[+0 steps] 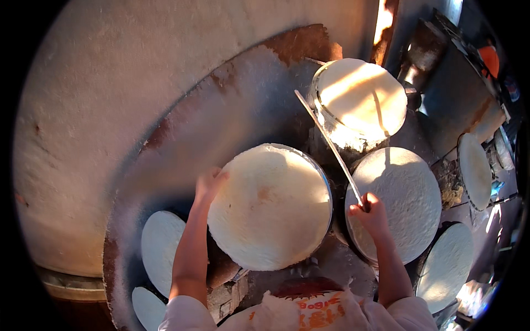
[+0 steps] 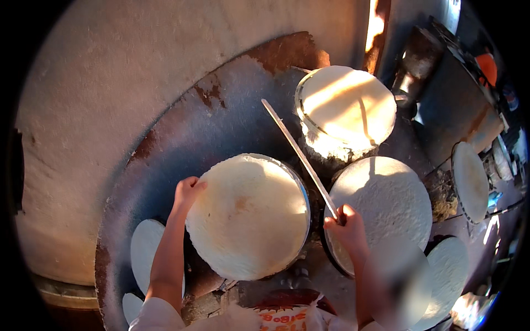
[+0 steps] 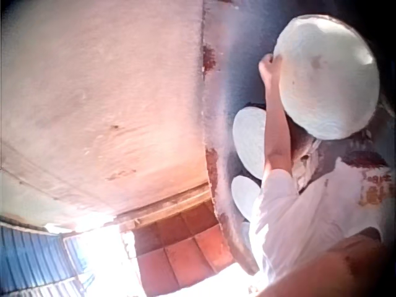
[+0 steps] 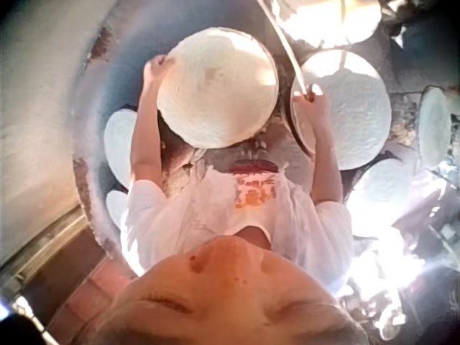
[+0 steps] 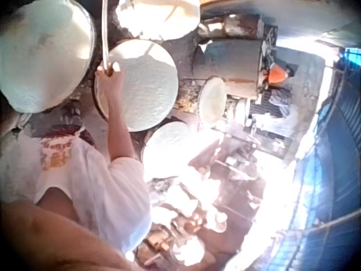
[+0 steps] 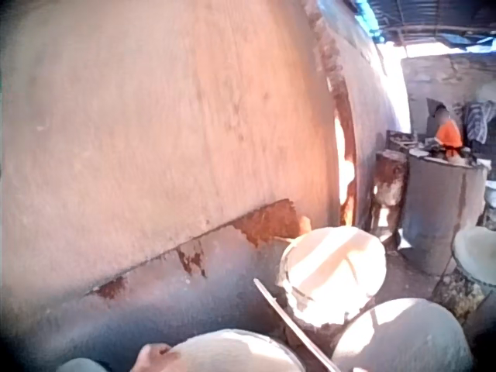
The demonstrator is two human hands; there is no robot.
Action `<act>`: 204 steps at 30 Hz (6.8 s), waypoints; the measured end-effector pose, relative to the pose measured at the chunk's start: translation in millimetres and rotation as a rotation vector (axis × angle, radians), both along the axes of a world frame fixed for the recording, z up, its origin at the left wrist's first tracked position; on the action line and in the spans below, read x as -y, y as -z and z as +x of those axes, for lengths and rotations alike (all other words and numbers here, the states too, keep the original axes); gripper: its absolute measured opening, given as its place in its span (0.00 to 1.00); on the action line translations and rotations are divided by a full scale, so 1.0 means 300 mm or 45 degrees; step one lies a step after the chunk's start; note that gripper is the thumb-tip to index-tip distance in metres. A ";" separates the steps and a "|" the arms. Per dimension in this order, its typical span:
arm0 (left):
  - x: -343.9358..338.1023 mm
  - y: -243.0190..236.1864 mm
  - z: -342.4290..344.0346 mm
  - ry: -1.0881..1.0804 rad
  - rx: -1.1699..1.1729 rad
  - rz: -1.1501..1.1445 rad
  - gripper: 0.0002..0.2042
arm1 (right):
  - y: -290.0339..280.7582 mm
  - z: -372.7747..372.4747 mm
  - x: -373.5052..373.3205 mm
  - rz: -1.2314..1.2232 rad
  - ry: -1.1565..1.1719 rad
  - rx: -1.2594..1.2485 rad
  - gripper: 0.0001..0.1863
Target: The person prepares flatbreads by ladling batter onto heated surfaces and spreading it into thin circles with a stick, then peels the cooked bread from the hot plates.
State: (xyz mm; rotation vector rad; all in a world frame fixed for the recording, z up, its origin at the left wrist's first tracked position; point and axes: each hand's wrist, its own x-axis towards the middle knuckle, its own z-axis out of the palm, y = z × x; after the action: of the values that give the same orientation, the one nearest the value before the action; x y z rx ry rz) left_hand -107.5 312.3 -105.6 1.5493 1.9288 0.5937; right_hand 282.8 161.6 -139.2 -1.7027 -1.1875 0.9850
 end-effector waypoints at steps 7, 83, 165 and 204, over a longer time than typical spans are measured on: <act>0.190 -0.142 0.064 0.222 -0.100 0.405 0.08 | -0.053 -0.046 0.066 -0.075 0.071 -0.241 0.17; 1.360 -0.066 1.570 1.026 1.375 -1.138 0.10 | 0.367 1.223 2.166 -0.860 0.666 1.222 0.24; 3.256 -0.138 -0.382 -1.753 0.984 1.550 0.12 | 0.229 -2.216 2.006 0.474 -1.910 -0.440 0.10; 3.371 -0.030 -0.284 -2.625 1.028 1.738 0.11 | 0.250 -3.269 2.305 0.639 -2.747 0.531 0.17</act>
State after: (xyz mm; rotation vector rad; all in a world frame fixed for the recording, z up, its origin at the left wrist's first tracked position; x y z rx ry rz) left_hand -192.5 -698.9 -96.5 -1.1165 1.5444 2.9143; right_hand -697.9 -529.9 -214.2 0.4531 -3.1484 1.0591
